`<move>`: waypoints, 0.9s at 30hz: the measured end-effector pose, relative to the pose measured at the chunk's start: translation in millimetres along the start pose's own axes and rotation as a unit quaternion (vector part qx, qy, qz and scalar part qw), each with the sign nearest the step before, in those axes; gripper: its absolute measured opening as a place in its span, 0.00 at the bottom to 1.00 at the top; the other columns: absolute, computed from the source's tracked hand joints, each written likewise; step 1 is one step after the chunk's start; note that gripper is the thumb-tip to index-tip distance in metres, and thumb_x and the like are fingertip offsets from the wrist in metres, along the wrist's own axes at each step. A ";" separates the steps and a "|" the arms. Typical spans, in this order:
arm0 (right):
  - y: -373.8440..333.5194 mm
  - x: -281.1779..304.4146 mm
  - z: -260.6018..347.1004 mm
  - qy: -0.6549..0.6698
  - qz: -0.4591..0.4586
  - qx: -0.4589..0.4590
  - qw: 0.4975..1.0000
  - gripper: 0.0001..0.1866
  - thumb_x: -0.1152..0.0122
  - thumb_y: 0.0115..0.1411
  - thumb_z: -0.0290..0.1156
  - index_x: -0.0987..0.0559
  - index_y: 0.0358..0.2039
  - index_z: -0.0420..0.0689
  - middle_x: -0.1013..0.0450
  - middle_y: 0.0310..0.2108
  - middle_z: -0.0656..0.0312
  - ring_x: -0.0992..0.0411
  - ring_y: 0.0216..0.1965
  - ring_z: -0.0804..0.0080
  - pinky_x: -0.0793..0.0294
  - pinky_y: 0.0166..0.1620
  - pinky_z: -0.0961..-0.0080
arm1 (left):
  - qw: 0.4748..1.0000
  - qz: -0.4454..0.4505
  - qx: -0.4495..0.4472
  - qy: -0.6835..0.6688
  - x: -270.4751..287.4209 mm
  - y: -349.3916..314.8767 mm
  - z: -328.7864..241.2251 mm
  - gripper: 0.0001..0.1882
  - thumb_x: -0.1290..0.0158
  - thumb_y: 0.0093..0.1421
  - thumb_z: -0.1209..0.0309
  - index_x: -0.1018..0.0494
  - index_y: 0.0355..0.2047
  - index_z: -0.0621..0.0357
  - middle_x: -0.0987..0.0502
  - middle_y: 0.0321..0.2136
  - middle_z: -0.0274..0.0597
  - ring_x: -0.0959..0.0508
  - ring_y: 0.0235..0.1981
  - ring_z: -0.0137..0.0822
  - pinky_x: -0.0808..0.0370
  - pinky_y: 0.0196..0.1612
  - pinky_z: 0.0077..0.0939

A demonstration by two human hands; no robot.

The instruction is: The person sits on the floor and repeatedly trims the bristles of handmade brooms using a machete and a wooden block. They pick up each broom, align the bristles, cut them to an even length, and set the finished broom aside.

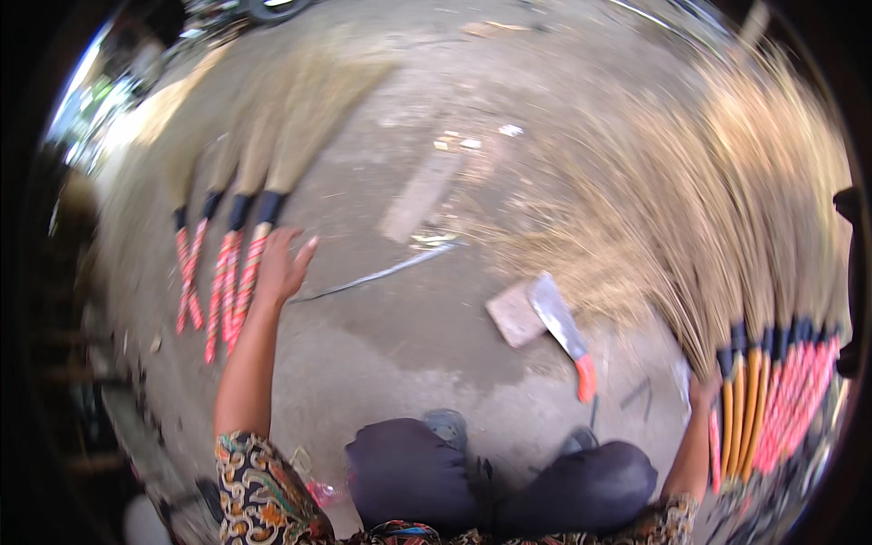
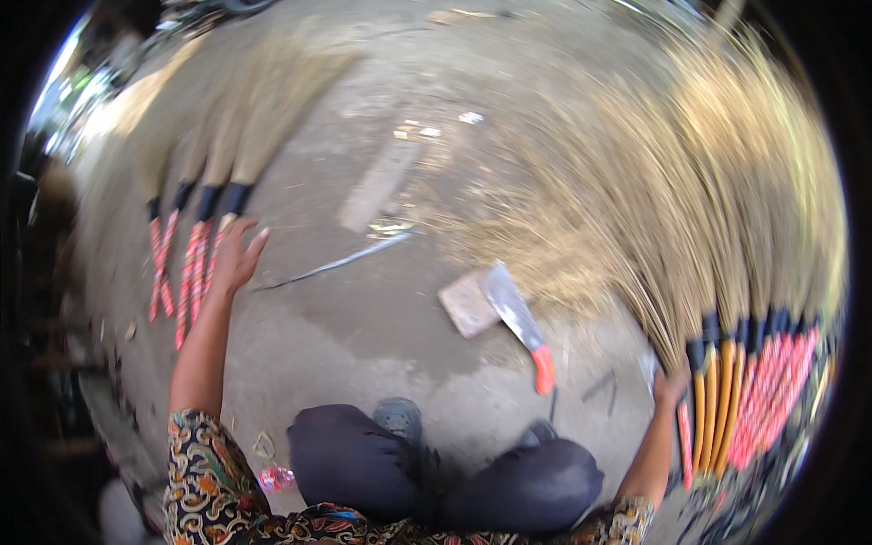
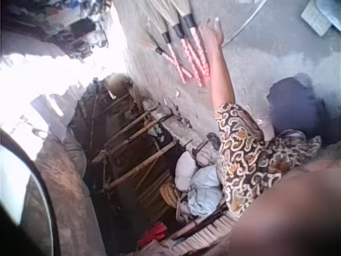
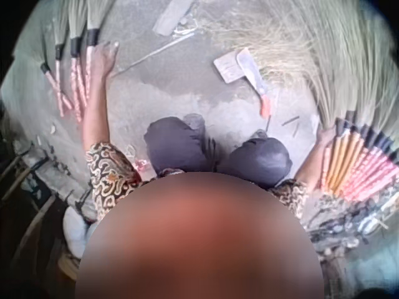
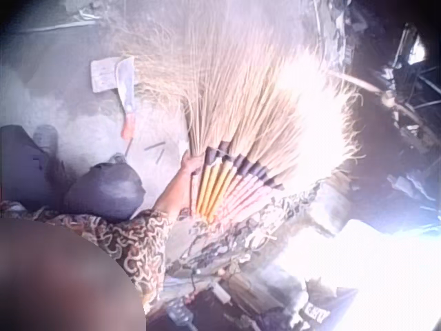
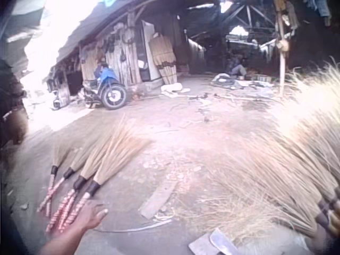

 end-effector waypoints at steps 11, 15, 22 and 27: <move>-14.9 4.3 -38.8 -0.190 0.129 -0.222 0.947 0.54 0.23 0.54 0.39 0.46 0.76 0.51 0.43 0.73 0.58 0.45 0.75 0.58 0.46 0.73 0.36 | 0.975 0.201 0.074 -0.063 -93.1 -91.7 -48.8 0.22 0.41 0.68 0.59 0.21 0.49 0.68 0.21 0.47 0.59 0.20 0.50 0.53 0.24 0.55 0.42; 8.2 -1.0 -64.0 -0.166 0.125 -0.222 0.953 0.50 0.23 0.54 0.38 0.41 0.73 0.51 0.41 0.72 0.60 0.41 0.73 0.59 0.47 0.74 0.37 | 0.975 0.205 0.067 -0.049 -85.5 -91.0 -94.3 0.20 0.40 0.68 0.60 0.21 0.49 0.66 0.21 0.47 0.57 0.19 0.48 0.52 0.23 0.53 0.42; 17.8 42.5 -70.4 -0.104 -0.007 -0.092 0.990 0.39 0.20 0.48 0.34 0.32 0.58 0.43 0.32 0.53 0.50 0.33 0.64 0.48 0.42 0.72 0.41 | 0.970 0.238 -0.011 -0.040 -83.0 -74.3 -216.6 0.18 0.38 0.66 0.62 0.21 0.50 0.62 0.21 0.49 0.55 0.20 0.51 0.52 0.24 0.55 0.43; 25.1 198.3 -67.2 -0.237 -0.343 0.016 0.909 0.46 0.17 0.45 0.34 0.32 0.63 0.43 0.32 0.58 0.50 0.33 0.61 0.49 0.35 0.63 0.52 | 0.960 0.233 -0.153 -0.038 -82.8 -44.7 -312.2 0.18 0.38 0.65 0.63 0.21 0.49 0.61 0.22 0.52 0.56 0.21 0.53 0.54 0.25 0.57 0.42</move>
Point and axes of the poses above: each hand's wrist, its own y-axis towards the middle knuckle, its own x-axis out of the back of the hand, z = x × y, the point moved 5 cm from there along y, towards the middle knuckle
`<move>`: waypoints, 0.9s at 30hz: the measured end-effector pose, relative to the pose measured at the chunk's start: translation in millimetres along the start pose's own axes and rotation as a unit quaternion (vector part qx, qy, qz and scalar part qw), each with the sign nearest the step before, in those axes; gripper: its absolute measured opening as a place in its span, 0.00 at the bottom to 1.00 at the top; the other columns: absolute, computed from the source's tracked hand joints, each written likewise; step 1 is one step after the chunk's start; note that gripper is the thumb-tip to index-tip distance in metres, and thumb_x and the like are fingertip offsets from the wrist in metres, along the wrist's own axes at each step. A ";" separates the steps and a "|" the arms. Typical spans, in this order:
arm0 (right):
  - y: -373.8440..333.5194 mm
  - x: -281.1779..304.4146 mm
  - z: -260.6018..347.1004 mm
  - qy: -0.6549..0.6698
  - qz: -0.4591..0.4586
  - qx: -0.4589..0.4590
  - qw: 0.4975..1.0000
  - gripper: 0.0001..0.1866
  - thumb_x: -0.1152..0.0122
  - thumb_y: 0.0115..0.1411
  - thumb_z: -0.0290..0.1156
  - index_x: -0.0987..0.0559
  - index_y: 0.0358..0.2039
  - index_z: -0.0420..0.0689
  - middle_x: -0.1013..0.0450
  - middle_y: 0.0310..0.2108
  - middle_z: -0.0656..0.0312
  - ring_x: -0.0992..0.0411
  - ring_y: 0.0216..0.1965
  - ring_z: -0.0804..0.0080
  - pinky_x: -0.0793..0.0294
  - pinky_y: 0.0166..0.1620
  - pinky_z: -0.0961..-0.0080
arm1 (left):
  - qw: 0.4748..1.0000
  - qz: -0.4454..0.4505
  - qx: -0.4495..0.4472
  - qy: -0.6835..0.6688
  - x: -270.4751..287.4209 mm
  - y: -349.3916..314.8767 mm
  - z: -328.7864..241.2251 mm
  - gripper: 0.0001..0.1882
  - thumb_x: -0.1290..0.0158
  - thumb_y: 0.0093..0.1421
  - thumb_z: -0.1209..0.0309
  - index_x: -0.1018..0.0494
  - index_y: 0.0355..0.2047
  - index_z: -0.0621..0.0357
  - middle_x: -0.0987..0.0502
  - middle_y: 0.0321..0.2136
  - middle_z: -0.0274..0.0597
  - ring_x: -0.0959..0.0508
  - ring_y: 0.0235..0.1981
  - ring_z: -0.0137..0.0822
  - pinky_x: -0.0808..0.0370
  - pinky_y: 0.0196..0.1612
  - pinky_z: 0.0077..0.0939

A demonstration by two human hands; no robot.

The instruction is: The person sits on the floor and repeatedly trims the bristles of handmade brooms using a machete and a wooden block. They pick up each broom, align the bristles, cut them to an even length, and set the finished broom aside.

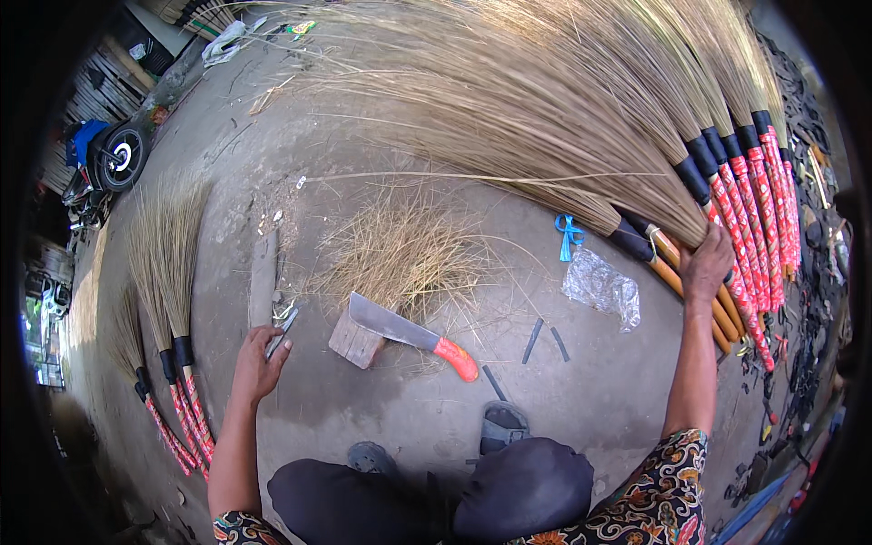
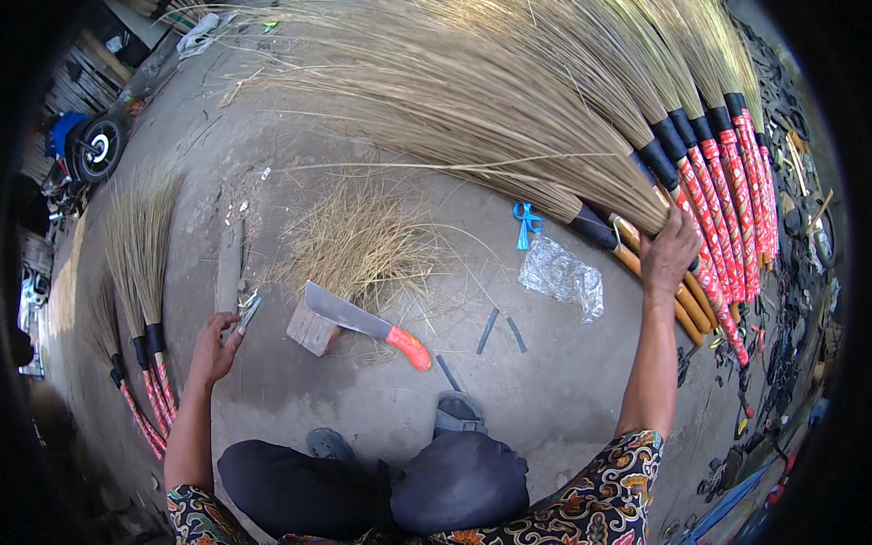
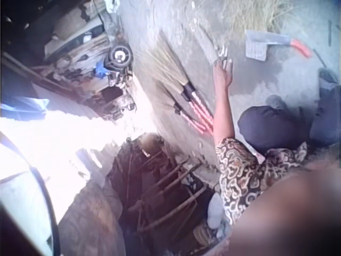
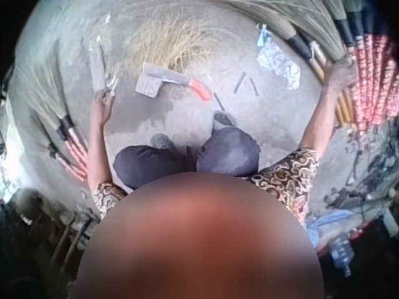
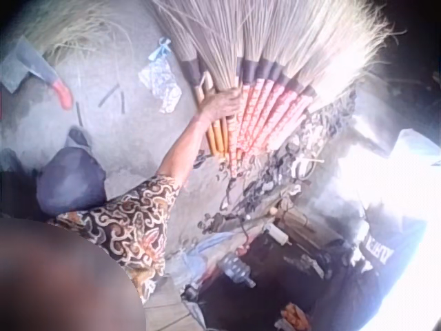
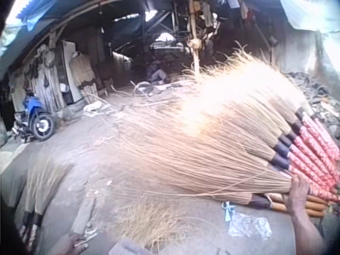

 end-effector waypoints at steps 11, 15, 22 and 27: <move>182.8 156.9 36.0 0.446 0.063 -0.137 0.882 0.39 0.31 0.63 0.51 0.31 0.61 0.32 0.22 0.43 0.47 0.20 0.43 0.59 0.20 0.49 0.63 | 0.922 0.098 -0.251 -0.277 7.2 73.1 -304.4 0.29 0.42 0.70 0.52 0.28 0.62 0.60 0.25 0.58 0.56 0.21 0.58 0.49 0.22 0.58 0.43; 200.8 168.3 160.7 0.785 0.123 -0.155 0.587 0.24 0.33 0.67 0.47 0.28 0.49 0.41 0.26 0.34 0.60 0.20 0.30 0.71 0.17 0.31 0.75 | 0.872 0.079 -0.294 -0.384 8.7 69.2 -395.4 0.37 0.44 0.71 0.50 0.38 0.69 0.65 0.27 0.59 0.58 0.23 0.60 0.46 0.23 0.60 0.40; 194.9 153.7 232.0 0.957 -0.017 -0.188 0.221 0.27 0.34 0.67 0.53 0.22 0.51 0.41 0.19 0.41 0.58 0.17 0.38 0.66 0.13 0.40 0.63 | 0.928 0.129 -0.159 -0.313 31.0 41.0 -323.5 0.39 0.44 0.71 0.53 0.44 0.73 0.58 0.31 0.64 0.61 0.19 0.54 0.47 0.24 0.59 0.43; 110.2 117.2 302.7 0.935 0.062 -0.330 0.119 0.29 0.34 0.67 0.54 0.24 0.56 0.43 0.20 0.45 0.59 0.19 0.43 0.67 0.14 0.46 0.65 | 0.930 0.122 -0.114 -0.327 44.0 33.6 -266.6 0.60 0.37 0.57 0.34 0.48 0.75 0.61 0.35 0.66 0.67 0.30 0.66 0.60 0.29 0.65 0.52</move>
Point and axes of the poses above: each hand's wrist, its own y-axis towards the middle knuckle, its own x-axis out of the back of the hand, z = x × y, the point moved 5 cm from there along y, towards the middle knuckle
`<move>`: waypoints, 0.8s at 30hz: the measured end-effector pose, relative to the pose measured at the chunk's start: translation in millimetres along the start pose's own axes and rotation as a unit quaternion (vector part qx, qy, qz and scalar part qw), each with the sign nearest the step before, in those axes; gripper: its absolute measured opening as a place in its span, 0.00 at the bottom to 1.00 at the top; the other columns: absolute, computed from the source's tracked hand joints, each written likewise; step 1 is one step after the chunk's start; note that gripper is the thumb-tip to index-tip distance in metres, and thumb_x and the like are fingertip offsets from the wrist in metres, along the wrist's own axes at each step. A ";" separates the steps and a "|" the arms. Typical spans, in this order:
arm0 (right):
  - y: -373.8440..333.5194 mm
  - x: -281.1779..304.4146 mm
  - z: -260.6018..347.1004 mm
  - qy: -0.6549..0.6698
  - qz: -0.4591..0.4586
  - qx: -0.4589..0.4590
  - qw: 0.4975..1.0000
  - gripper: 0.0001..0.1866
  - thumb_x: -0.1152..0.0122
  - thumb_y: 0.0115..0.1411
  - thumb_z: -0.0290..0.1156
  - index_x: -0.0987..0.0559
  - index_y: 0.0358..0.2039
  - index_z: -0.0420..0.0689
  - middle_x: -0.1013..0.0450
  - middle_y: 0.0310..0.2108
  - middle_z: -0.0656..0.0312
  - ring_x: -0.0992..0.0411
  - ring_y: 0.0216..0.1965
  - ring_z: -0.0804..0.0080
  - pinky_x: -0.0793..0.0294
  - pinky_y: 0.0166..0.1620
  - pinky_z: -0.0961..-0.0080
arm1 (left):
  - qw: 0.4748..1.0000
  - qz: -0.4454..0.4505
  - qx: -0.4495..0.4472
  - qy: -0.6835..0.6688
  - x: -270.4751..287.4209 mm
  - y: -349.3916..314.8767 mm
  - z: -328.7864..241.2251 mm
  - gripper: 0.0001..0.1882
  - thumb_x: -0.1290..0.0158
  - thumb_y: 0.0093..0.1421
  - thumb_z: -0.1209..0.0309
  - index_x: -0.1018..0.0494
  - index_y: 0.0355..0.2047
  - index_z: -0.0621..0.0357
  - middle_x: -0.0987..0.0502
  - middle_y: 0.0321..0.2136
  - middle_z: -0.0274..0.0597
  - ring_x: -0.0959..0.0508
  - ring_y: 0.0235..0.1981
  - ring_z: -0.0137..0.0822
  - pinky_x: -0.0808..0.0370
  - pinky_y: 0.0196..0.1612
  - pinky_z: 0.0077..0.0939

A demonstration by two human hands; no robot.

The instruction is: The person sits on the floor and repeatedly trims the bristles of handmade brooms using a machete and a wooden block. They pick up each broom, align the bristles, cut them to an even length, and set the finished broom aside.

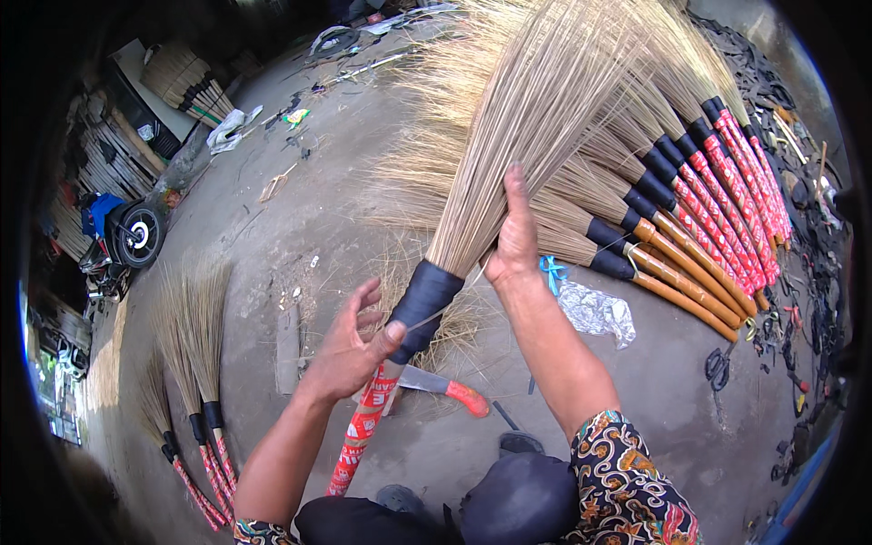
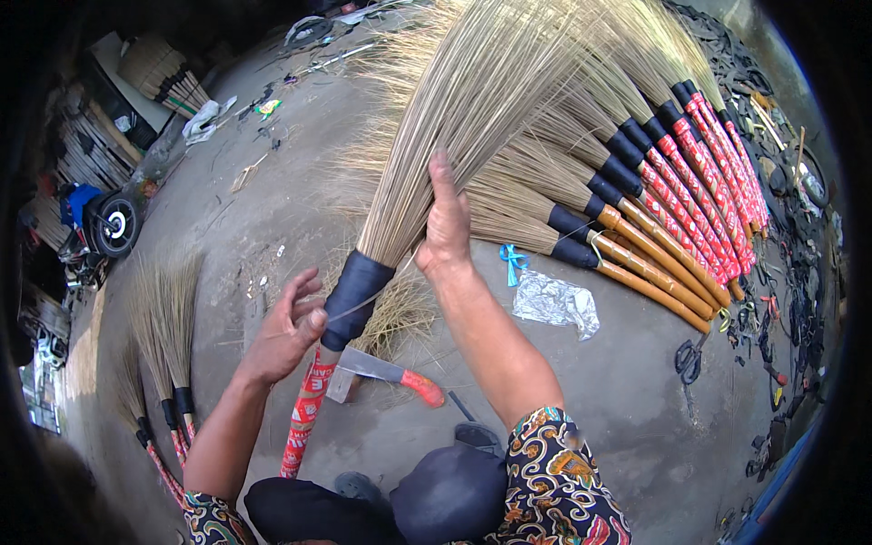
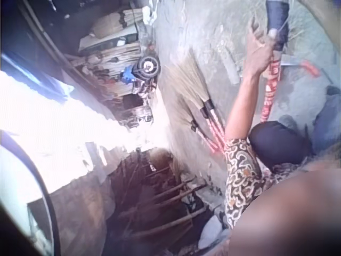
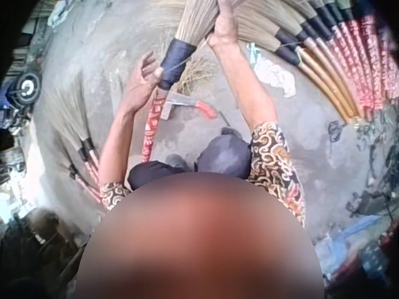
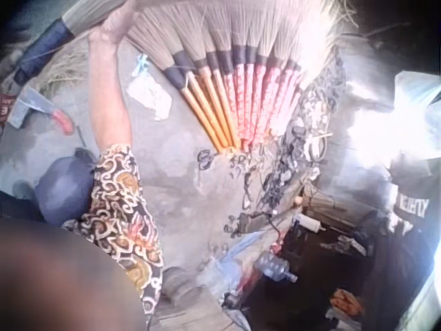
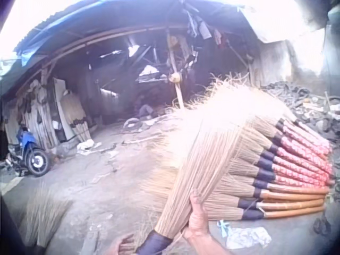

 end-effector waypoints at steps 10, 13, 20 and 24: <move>-186.8 12.7 -176.3 -0.293 0.112 -0.260 0.913 0.45 0.26 0.62 0.47 0.42 0.67 0.37 0.28 0.57 0.52 0.26 0.58 0.64 0.26 0.62 0.66 | 0.997 0.035 -0.040 0.055 12.2 107.3 -31.3 0.55 0.27 0.52 0.45 0.39 0.69 0.65 0.20 0.51 0.56 0.20 0.53 0.45 0.22 0.56 0.38; -212.2 11.0 -186.2 -0.434 0.193 -0.217 0.853 0.48 0.25 0.60 0.50 0.43 0.66 0.35 0.29 0.57 0.49 0.26 0.58 0.59 0.27 0.63 0.62 | 0.990 0.040 0.078 0.108 22.2 116.6 -12.2 0.39 0.28 0.54 0.55 0.29 0.58 0.67 0.16 0.37 0.48 0.15 0.37 0.39 0.19 0.40 0.34; -106.5 43.2 -171.3 -0.279 0.100 -0.303 0.906 0.74 0.30 0.54 0.72 0.60 0.76 0.29 0.43 0.69 0.30 0.39 0.70 0.42 0.38 0.71 0.44 | 0.935 0.073 0.168 0.304 36.8 82.7 53.4 0.14 0.41 0.62 0.67 0.22 0.37 0.69 0.20 0.19 0.46 0.17 0.23 0.35 0.21 0.30 0.37; -5.9 62.8 -145.8 -0.129 -0.094 -0.281 0.946 0.38 0.31 0.66 0.48 0.34 0.67 0.39 0.24 0.49 0.51 0.20 0.35 0.61 0.14 0.41 0.60 | 0.927 0.186 0.209 0.249 8.1 6.4 92.5 0.19 0.42 0.62 0.62 0.22 0.42 0.70 0.16 0.29 0.57 0.14 0.30 0.51 0.20 0.42 0.47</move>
Point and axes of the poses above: each hand's wrist, its own y-axis towards the middle knuckle, its own x-axis out of the back of the hand, z = x × y, the point moved 5 cm from there along y, towards the middle knuckle
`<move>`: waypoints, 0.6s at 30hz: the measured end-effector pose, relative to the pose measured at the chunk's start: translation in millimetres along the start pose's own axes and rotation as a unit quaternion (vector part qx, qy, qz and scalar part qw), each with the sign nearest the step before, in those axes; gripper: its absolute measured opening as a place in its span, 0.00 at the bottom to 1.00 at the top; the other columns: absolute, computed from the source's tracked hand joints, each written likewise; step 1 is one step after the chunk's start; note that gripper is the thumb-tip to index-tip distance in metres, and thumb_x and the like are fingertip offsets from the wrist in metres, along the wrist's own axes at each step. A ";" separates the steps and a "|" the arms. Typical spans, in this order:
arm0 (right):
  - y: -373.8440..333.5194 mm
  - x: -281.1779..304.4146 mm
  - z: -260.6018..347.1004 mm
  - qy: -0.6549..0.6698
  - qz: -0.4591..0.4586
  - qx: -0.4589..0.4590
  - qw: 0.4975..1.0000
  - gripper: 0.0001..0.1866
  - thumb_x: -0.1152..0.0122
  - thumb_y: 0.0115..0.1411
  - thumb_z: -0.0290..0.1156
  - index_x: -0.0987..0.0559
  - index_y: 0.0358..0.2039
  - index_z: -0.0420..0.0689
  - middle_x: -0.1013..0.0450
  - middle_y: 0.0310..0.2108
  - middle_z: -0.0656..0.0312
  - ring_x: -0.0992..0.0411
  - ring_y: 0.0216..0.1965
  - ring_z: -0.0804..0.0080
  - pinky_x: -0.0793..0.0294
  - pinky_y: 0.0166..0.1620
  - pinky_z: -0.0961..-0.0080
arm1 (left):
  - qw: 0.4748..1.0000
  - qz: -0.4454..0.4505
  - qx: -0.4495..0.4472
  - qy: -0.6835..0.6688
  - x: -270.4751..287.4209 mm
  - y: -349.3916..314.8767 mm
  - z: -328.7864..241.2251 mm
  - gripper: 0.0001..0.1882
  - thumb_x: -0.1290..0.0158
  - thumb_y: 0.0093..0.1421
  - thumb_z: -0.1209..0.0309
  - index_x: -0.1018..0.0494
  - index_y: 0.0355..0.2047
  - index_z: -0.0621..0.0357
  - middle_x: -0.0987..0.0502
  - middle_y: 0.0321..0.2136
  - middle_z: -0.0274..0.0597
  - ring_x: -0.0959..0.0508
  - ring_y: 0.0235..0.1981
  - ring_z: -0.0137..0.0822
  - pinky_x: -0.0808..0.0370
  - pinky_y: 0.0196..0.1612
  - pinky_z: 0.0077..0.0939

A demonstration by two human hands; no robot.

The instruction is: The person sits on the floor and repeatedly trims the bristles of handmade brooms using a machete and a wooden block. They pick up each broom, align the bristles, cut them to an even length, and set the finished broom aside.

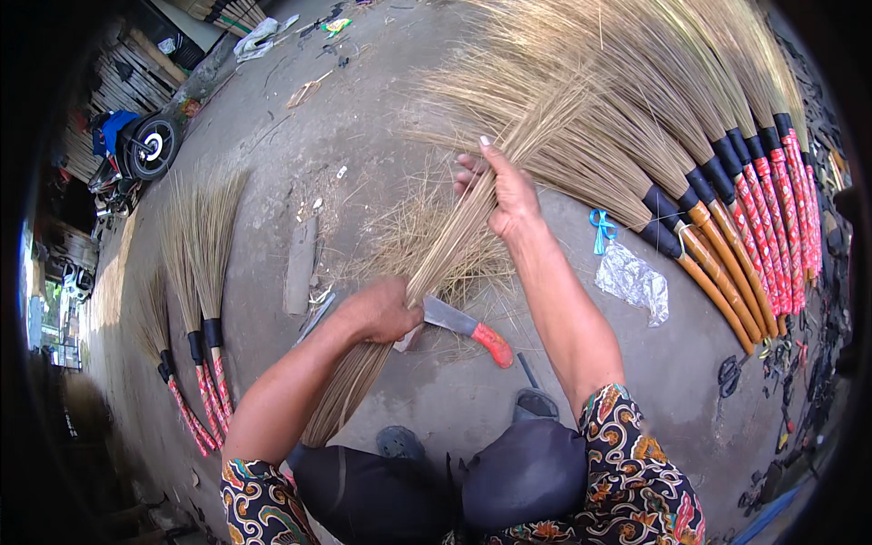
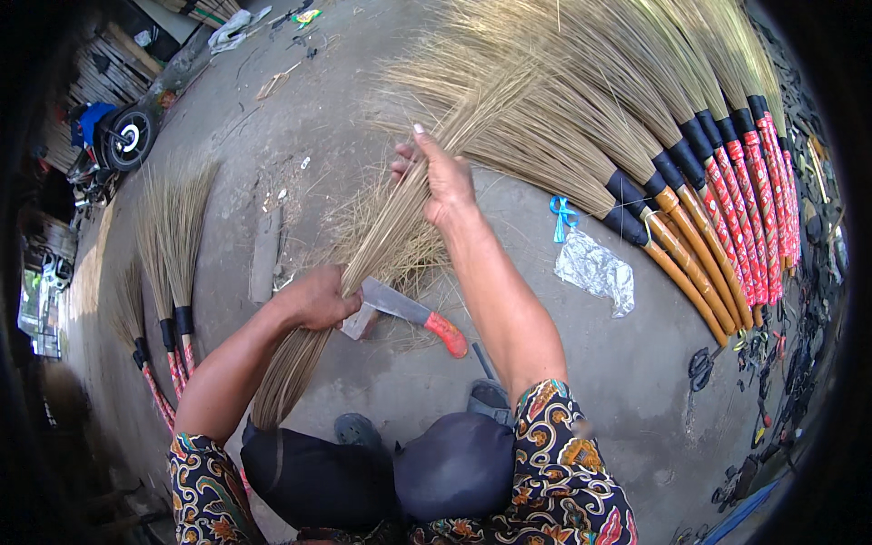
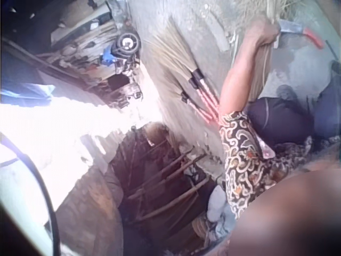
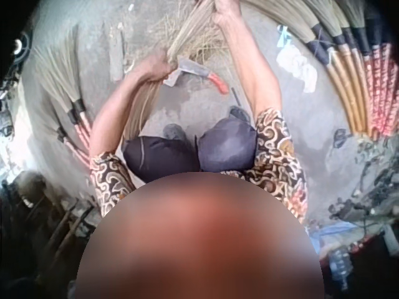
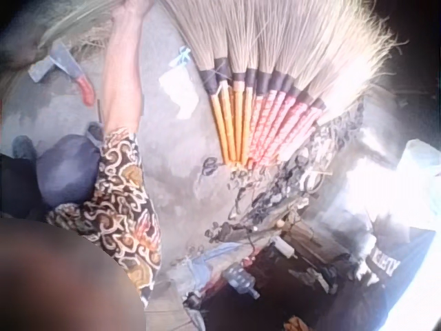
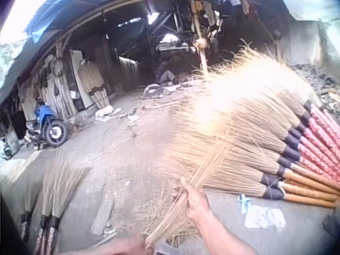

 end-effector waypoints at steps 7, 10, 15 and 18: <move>-93.5 25.7 -175.0 -0.205 0.142 -0.124 0.960 0.29 0.43 0.73 0.46 0.26 0.62 0.35 0.21 0.42 0.49 0.23 0.53 0.51 0.24 0.57 0.52 | 0.998 -0.061 -0.033 0.010 -68.3 -9.5 71.1 0.21 0.47 0.70 0.58 0.26 0.46 0.69 0.19 0.38 0.69 0.19 0.45 0.66 0.24 0.48 0.56; -105.5 73.1 -195.9 -0.523 0.202 -0.032 0.827 0.37 0.38 0.69 0.53 0.29 0.65 0.33 0.21 0.47 0.43 0.33 0.65 0.49 0.33 0.65 0.55 | 0.999 -0.049 0.021 -0.013 -102.7 -5.8 125.0 0.24 0.54 0.75 0.54 0.29 0.48 0.69 0.19 0.41 0.71 0.19 0.45 0.69 0.24 0.48 0.57; -110.6 158.7 -193.3 -0.824 0.125 -0.004 0.553 0.38 0.31 0.64 0.48 0.30 0.63 0.32 0.23 0.50 0.38 0.26 0.57 0.52 0.30 0.62 0.61 | 0.996 -0.068 0.054 -0.019 -130.3 29.1 189.1 0.27 0.57 0.76 0.49 0.28 0.49 0.66 0.20 0.42 0.69 0.20 0.47 0.68 0.25 0.50 0.58; -123.6 163.6 -195.5 -0.711 0.220 0.022 0.668 0.30 0.32 0.66 0.43 0.28 0.60 0.35 0.21 0.40 0.44 0.20 0.40 0.54 0.21 0.47 0.61 | 0.992 -0.097 0.077 -0.023 -130.0 42.9 211.8 0.29 0.60 0.76 0.46 0.28 0.51 0.63 0.19 0.42 0.66 0.20 0.47 0.67 0.25 0.50 0.59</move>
Point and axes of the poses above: each hand's wrist, its own y-axis towards the middle knuckle, its own x-axis out of the back of the hand, z = x × y, the point moved 5 cm from there along y, towards the middle knuckle
